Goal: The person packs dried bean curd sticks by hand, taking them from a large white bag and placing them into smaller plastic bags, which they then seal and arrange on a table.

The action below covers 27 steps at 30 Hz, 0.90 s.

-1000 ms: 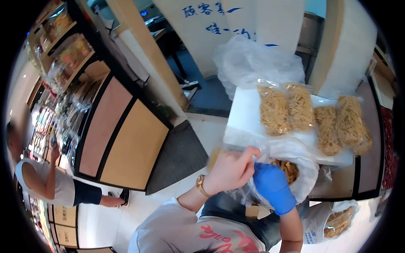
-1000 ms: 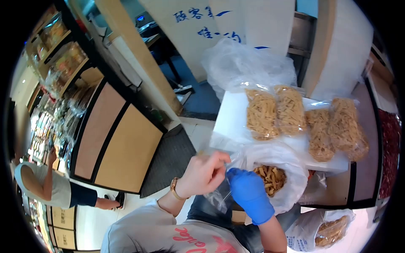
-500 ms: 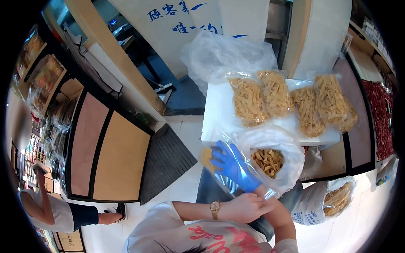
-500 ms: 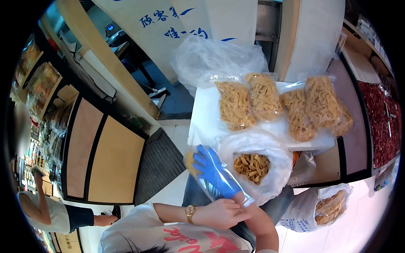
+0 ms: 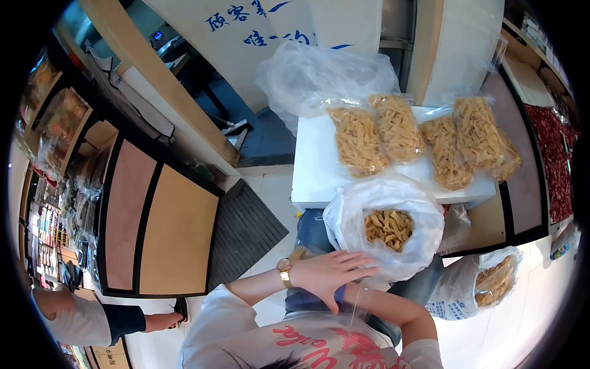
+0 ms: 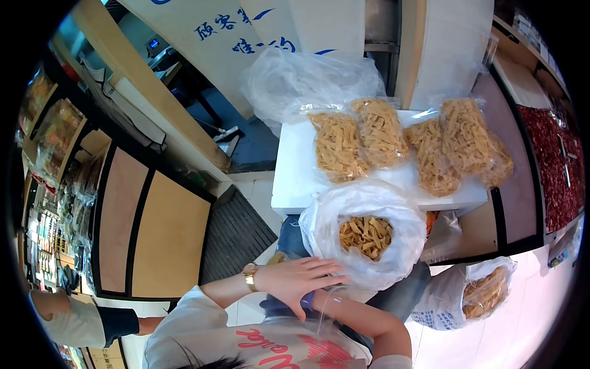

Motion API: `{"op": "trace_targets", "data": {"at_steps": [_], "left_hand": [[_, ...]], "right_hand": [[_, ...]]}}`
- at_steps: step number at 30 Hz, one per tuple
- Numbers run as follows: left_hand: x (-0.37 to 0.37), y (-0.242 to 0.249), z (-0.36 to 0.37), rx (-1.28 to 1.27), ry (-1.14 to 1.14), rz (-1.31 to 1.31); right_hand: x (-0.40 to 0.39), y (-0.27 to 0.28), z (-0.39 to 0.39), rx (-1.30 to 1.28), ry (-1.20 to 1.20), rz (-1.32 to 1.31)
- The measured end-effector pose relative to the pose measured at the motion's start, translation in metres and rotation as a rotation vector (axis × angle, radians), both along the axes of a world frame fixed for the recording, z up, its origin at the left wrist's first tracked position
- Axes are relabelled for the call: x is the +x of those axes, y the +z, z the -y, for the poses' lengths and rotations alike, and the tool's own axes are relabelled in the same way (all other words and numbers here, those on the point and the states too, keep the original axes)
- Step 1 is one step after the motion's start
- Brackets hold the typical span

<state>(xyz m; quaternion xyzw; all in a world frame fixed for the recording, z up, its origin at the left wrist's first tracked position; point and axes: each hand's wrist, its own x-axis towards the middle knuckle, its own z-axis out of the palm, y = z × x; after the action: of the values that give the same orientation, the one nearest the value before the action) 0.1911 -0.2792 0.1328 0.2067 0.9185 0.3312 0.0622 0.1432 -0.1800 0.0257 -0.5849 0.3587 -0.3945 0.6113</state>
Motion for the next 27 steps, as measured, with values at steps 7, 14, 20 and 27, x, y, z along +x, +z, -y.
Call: {"op": "trace_targets", "data": {"at_steps": [7,14,20,27], "left_hand": [[0.011,-0.047,0.002,0.287,0.089,0.427],[0.009,-0.015,0.024,0.436,0.181,0.352],[0.033,-0.019,0.058,0.454,0.369,0.404],[0.029,-0.012,0.047,0.517,0.487,0.423]], "right_hand": [[-0.008,0.001,-0.010,0.126,-0.098,0.155],[-0.063,0.054,-0.027,-0.042,-0.164,0.078],[-0.152,0.104,-0.040,-0.140,-0.354,-0.512],[-0.175,-0.005,-0.013,0.227,-0.538,-1.488]]}}
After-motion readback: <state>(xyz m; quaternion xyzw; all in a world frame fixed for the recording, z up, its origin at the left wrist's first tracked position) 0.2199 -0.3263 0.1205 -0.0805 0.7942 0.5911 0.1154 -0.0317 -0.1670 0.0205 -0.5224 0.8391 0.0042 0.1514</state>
